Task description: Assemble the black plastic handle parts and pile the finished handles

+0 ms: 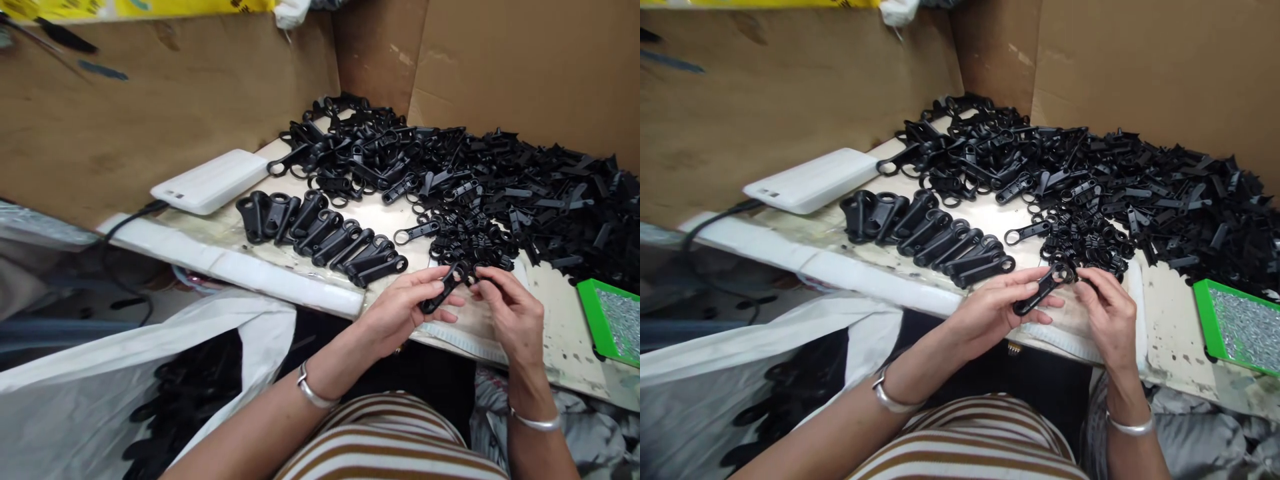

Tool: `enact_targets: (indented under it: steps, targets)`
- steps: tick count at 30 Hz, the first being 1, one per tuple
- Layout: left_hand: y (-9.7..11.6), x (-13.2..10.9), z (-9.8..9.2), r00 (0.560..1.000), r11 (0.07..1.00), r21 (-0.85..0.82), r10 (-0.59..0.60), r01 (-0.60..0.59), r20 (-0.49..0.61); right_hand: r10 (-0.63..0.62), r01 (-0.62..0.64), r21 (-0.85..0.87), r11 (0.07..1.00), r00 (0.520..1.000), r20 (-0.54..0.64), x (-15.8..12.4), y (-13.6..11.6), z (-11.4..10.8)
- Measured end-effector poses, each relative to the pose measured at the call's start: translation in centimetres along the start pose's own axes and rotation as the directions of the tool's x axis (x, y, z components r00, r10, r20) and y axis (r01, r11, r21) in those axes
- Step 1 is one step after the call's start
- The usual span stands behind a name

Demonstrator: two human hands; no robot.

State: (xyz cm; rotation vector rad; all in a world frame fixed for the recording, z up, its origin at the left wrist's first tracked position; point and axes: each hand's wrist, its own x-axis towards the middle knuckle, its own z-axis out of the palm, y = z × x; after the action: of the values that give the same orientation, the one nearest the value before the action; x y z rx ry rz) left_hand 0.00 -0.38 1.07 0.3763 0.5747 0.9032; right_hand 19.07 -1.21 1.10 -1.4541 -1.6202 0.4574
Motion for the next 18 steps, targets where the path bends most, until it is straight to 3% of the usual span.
enact_targets:
  steps: [3, 7, 11, 13, 15, 18]
  targets:
    - [-0.7, 0.2, -0.1, 0.999, 0.998, 0.057, 0.018, -0.016, -0.031, 0.146, -0.148, 0.051, 0.988, 0.989, 0.031, -0.5, 0.1, 0.1]
    - [-1.9, 0.2, 0.0, 0.996, 0.967, 0.243, 0.082, -0.073, -0.024, 0.054, -0.053, -0.011, 0.999, 0.997, 0.048, -1.1, -0.7, 0.8]
    - [-2.1, -0.2, 0.0, 0.937, 0.758, 0.558, 0.325, -0.338, 0.126, -0.044, 0.045, -0.060, 0.997, 0.999, 0.015, -1.4, -1.1, 0.8]
    - [-1.8, -0.4, -0.1, 0.905, 0.669, 0.623, 0.390, -0.405, 0.170, -0.021, 0.023, -0.046, 0.999, 0.999, 0.049, -1.5, -0.9, 0.4]
    - [-1.6, -0.4, -0.3, 0.923, 0.703, 0.608, 0.354, -0.369, 0.150, 0.079, -0.080, 0.008, 0.997, 0.989, 0.123, -1.7, -0.8, -0.1]
    - [-1.5, -0.2, -0.6, 0.968, 0.876, 0.412, 0.230, -0.251, 0.100, 0.179, -0.208, 0.130, 0.969, 0.962, 0.205, -2.1, -0.8, -0.7]
